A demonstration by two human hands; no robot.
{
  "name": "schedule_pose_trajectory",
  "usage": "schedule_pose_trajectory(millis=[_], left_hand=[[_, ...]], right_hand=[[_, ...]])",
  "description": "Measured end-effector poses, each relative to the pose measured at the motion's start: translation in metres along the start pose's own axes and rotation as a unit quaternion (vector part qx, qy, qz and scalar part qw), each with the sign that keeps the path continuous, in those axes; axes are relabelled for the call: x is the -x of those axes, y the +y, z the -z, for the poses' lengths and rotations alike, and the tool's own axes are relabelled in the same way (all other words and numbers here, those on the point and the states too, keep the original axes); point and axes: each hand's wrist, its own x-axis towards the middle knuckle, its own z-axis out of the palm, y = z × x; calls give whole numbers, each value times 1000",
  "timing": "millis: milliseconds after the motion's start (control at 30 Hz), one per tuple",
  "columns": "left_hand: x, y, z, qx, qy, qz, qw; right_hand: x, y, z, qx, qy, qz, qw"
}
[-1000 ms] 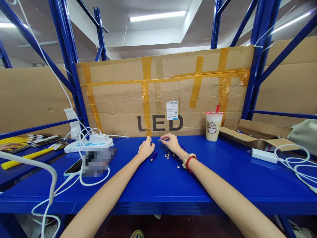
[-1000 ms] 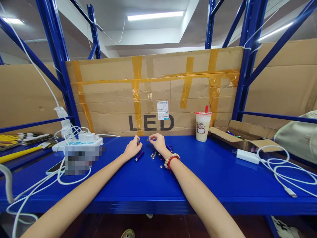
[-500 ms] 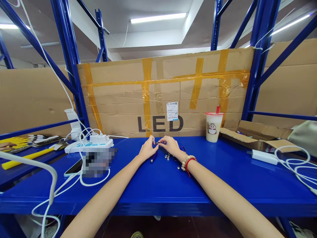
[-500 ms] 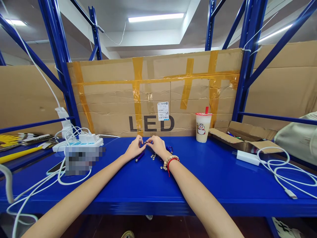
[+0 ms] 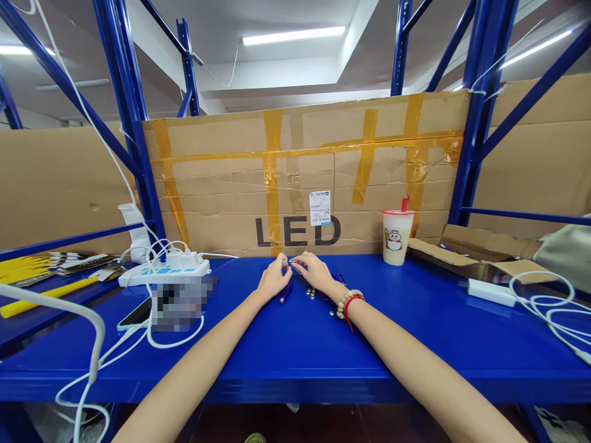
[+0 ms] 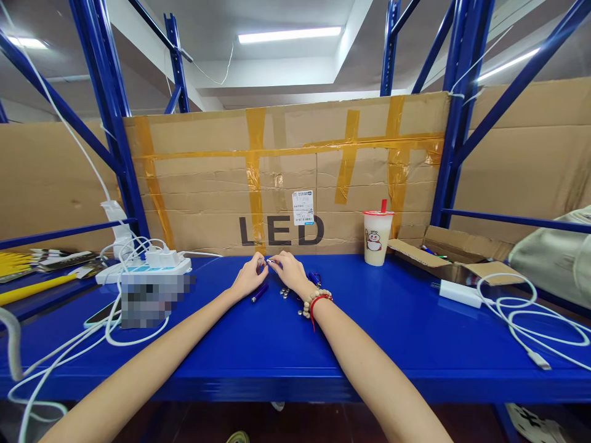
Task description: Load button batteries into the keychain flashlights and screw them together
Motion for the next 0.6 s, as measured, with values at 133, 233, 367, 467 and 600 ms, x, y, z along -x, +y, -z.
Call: schedule_pose_trajectory(millis=[133,233,367,467,600], left_hand=[[0,-1,-1,5,0,17,1000],[0,-1,-2,11,2,32,999],[1,-1,-1,28,8,44,999],[0,-2,-1,50,16,47,998],[-2,-5,-3,91,35,45,994]], right_hand=[[-3,5,-3,-34,24,-16,999],[-6,9,-5,-61,33,-33,997],[-7,11,-7,-90,24,-42,995],[-7,11,-7,-95,15,-48,994],[-4,10,-1,-68,5,-44,997]])
